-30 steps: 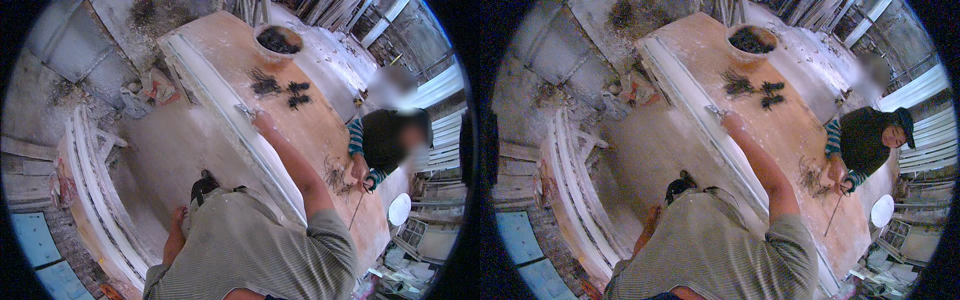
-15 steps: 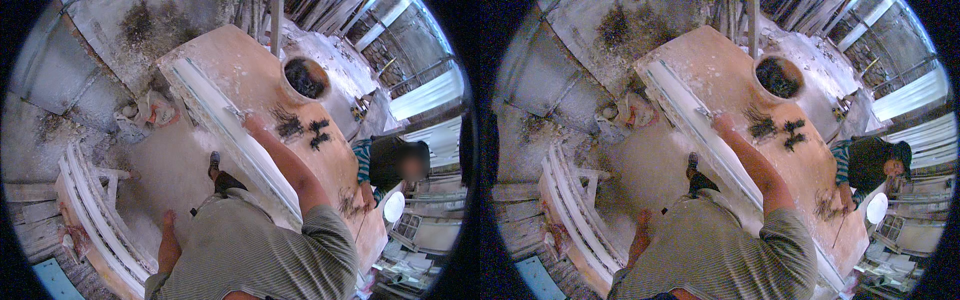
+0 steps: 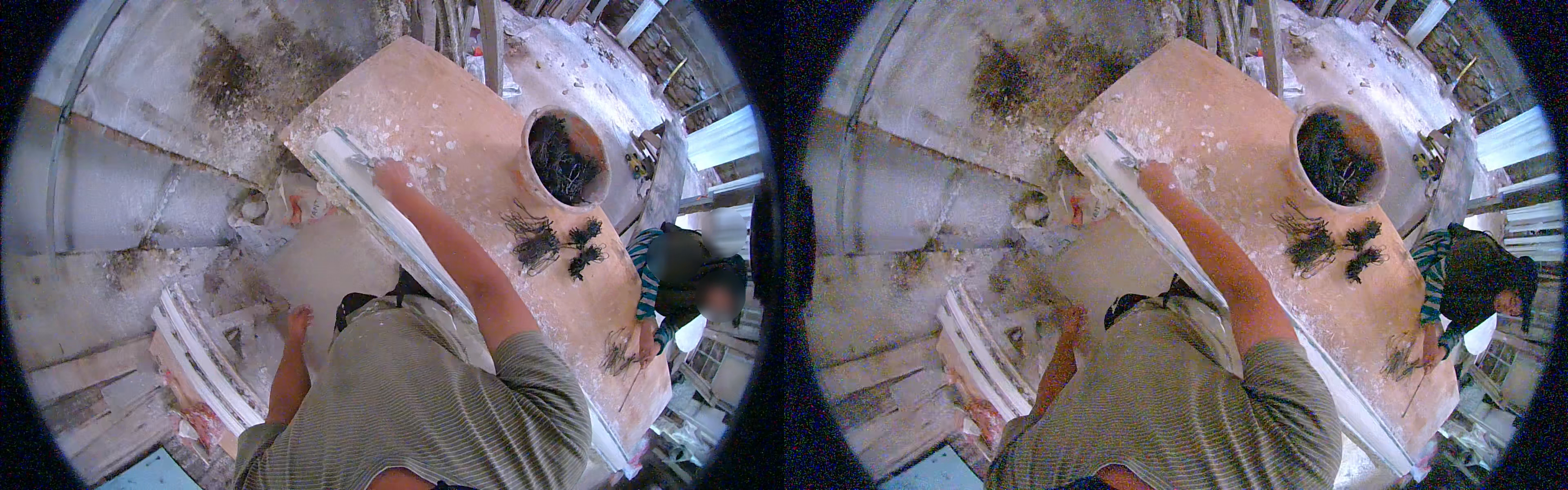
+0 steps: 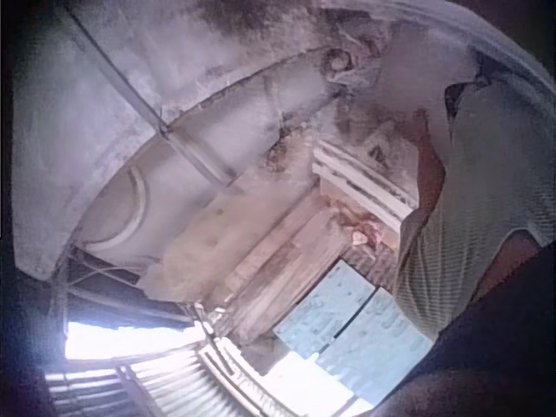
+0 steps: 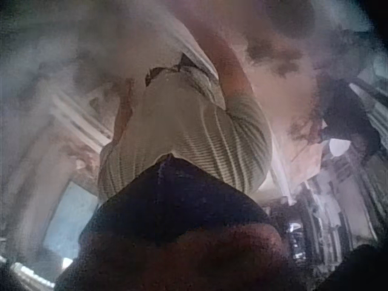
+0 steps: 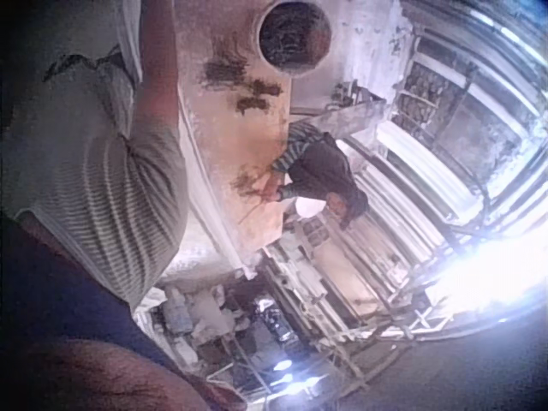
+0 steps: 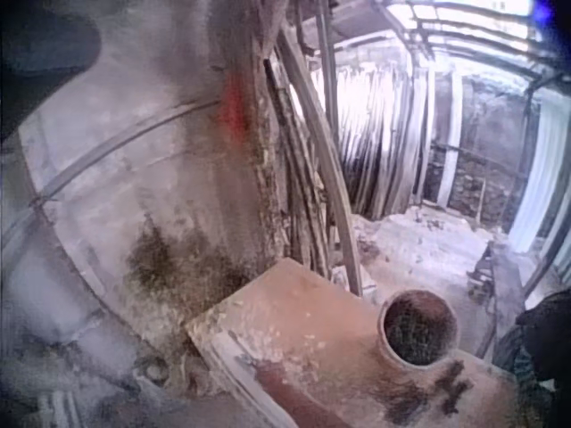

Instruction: The person applies a white adhesive along the edge of a large wooden panel using a small tool. They repeatedly smooth the bead of glue with their fingers to ensure even coverage along the seam.

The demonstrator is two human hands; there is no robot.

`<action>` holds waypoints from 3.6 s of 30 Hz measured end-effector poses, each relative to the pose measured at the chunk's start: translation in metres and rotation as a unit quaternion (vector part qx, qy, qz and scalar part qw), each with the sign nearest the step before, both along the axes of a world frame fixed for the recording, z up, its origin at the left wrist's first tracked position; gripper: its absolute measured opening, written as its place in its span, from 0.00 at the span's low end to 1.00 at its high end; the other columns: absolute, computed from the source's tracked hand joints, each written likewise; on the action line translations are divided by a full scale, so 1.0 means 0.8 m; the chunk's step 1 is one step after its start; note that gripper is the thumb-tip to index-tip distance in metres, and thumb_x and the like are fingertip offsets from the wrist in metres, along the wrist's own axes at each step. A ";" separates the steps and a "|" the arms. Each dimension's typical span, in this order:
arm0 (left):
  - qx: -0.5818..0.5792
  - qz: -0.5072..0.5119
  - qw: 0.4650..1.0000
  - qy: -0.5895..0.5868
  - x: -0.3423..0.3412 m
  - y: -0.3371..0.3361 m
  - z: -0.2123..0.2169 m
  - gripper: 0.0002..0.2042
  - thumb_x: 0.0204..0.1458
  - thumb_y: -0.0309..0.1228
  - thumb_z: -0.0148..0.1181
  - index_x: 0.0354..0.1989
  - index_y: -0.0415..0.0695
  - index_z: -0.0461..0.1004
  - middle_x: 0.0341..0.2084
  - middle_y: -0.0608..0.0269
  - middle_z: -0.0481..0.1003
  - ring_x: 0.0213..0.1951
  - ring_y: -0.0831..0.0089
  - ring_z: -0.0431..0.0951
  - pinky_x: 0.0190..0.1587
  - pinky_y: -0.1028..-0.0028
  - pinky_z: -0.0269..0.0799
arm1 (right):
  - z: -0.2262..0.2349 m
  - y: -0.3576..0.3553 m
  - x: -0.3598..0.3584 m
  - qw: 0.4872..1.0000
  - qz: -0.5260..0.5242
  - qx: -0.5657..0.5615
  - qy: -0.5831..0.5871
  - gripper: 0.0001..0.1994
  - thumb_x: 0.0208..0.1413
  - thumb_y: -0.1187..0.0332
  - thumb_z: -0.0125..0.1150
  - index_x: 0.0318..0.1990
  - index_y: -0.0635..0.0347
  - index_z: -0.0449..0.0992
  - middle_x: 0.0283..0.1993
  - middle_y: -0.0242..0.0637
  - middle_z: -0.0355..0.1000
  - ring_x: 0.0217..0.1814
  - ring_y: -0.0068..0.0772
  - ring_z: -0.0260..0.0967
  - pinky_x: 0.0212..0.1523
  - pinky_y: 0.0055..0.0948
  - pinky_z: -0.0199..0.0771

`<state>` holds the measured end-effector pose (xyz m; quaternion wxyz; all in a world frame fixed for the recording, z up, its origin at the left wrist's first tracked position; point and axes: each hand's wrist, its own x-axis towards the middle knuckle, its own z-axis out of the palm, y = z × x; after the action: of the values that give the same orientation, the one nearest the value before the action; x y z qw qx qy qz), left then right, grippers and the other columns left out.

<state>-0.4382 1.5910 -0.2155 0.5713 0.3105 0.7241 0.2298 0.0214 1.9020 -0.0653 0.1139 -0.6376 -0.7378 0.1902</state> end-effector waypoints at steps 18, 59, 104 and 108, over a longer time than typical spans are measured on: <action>-0.082 -0.211 0.973 -0.049 -0.066 0.418 -0.007 0.14 0.58 0.38 0.50 0.50 0.51 0.74 0.40 0.68 0.78 0.35 0.73 0.77 0.34 0.72 0.72 | 0.027 0.115 -0.072 0.999 -0.030 -0.023 0.015 0.13 0.50 0.65 0.57 0.43 0.57 0.77 0.37 0.50 0.75 0.38 0.55 0.74 0.38 0.51 0.74; 0.190 -0.693 0.674 -0.171 0.239 0.728 0.229 0.19 0.56 0.30 0.58 0.58 0.45 0.72 0.35 0.64 0.77 0.30 0.79 0.73 0.31 0.76 0.70 | 0.006 -0.276 -0.185 0.662 -0.743 0.084 0.049 0.22 0.57 0.55 0.60 0.53 0.60 0.74 0.52 0.47 0.73 0.56 0.43 0.69 0.56 0.38 0.69; 0.076 -0.721 0.670 -0.161 0.375 0.529 0.259 0.18 0.57 0.30 0.60 0.55 0.41 0.72 0.25 0.71 0.72 0.17 0.88 0.62 0.18 0.82 0.56 | -0.216 -0.569 -0.523 -0.177 -0.820 0.307 0.451 0.31 0.63 0.49 0.43 0.68 0.56 0.51 0.65 0.46 0.61 0.60 0.53 0.64 0.57 0.53 0.68; 0.080 -0.725 0.661 -0.178 0.398 0.507 0.255 0.18 0.58 0.30 0.60 0.56 0.39 0.70 0.25 0.70 0.72 0.15 0.87 0.61 0.16 0.82 0.55 | -0.216 -0.557 -0.547 -0.294 -0.828 0.274 0.392 0.28 0.61 0.55 0.49 0.65 0.59 0.56 0.60 0.46 0.64 0.54 0.51 0.67 0.52 0.50 0.73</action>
<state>-0.1200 1.9966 -0.0113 0.6483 0.7346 0.1336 -0.1493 -0.4160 1.4564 -0.2382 -0.5878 0.3175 -0.7370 0.1026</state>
